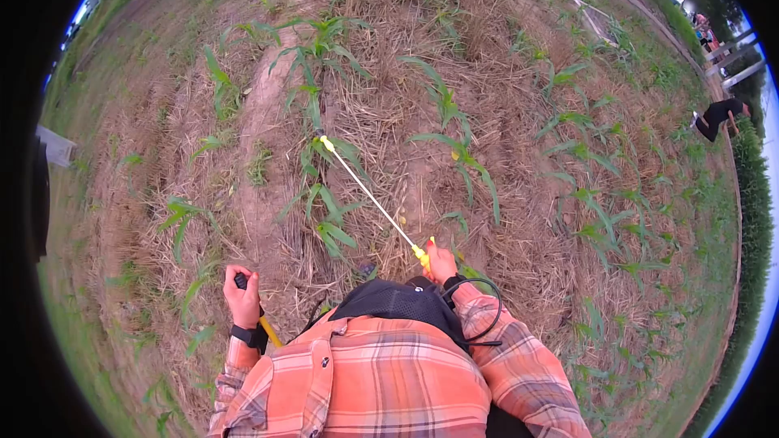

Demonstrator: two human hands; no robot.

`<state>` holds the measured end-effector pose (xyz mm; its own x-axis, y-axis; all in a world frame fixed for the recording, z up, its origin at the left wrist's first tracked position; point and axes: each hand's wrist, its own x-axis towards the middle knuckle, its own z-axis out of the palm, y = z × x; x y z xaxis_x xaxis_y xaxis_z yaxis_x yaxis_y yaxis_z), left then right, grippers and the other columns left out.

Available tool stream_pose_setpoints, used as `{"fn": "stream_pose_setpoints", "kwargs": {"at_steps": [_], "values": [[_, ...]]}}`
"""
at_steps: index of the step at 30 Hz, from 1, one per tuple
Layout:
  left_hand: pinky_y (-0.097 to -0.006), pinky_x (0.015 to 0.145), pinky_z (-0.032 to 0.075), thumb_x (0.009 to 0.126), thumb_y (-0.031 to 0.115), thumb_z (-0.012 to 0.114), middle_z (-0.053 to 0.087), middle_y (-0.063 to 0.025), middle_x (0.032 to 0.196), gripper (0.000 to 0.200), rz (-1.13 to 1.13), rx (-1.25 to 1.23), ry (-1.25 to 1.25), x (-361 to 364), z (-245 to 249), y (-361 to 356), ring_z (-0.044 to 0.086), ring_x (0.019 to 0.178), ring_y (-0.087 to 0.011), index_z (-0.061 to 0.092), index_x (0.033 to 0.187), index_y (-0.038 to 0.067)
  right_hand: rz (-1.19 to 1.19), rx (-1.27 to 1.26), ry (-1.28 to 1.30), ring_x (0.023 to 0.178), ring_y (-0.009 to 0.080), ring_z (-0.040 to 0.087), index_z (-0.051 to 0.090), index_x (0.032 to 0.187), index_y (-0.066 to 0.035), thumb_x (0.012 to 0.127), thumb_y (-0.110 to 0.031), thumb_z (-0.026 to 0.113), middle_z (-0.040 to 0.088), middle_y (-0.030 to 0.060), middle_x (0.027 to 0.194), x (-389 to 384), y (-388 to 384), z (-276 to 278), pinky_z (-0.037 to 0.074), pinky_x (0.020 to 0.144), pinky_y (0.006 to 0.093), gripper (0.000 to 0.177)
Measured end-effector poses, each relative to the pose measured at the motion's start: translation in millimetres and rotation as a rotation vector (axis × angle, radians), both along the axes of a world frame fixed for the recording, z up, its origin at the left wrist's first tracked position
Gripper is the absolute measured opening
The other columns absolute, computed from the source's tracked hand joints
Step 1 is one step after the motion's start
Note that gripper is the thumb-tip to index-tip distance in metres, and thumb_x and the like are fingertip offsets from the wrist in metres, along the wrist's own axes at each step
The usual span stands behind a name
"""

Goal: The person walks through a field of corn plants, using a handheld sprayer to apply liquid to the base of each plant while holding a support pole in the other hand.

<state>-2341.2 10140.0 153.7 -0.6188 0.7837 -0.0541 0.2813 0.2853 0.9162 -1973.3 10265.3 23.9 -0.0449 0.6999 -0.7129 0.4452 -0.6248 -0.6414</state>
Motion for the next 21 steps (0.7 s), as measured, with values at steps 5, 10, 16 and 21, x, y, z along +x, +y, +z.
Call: {"fn": "stream_pose_setpoints", "kwargs": {"at_steps": [5, 10, 16, 21], "values": [[-0.0220, 0.048, 0.031, 0.071, 0.007, 0.056, 0.041, 0.0006, 0.059, 0.012, -0.007, -0.036, 0.041, -13, -4, 19, 0.036, 0.053, -0.0069, 0.044, 0.072, 0.005, 0.056, -0.037, 0.048, 0.029, 0.0088, 0.039, 0.054, 0.064, -0.002, 0.083, -0.046, 0.031, 0.049, 0.0046, 0.046, -26, 18, 4, 0.027, 0.027, 0.0221, 0.053], [-0.0212, 0.047, 0.030, 0.071, 0.006, 0.056, 0.040, 0.0013, 0.058, 0.012, 0.005, -0.007, -0.003, -11, 6, 48, 0.036, 0.053, -0.0064, 0.044, 0.072, 0.005, 0.008, -0.047, 0.041, 0.030, 0.0105, 0.040, 0.053, 0.064, 0.000, 0.084, -0.043, 0.031, 0.049, 0.0065, 0.045, -20, 44, -10, 0.030, 0.029, 0.0235, 0.052], [-0.0204, 0.047, 0.029, 0.072, 0.004, 0.055, 0.039, 0.0023, 0.057, 0.013, 0.051, 0.045, 0.015, -7, 7, 107, 0.034, 0.052, -0.0056, 0.042, 0.071, 0.004, -0.041, 0.066, -0.095, 0.035, 0.0181, 0.051, 0.057, 0.062, 0.001, 0.083, -0.042, 0.026, 0.052, 0.0095, 0.045, 18, 106, -43, 0.040, 0.032, 0.0302, 0.057], [-0.0204, 0.047, 0.029, 0.072, 0.003, 0.055, 0.038, 0.0019, 0.058, 0.012, -0.025, 0.013, 0.061, 17, 13, 175, 0.033, 0.052, -0.0060, 0.042, 0.071, 0.004, -0.188, 0.036, -0.073, 0.035, 0.0181, 0.048, 0.054, 0.060, 0.001, 0.084, -0.045, 0.024, 0.051, 0.0096, 0.045, 55, 154, -43, 0.037, 0.034, 0.0288, 0.059]]}}
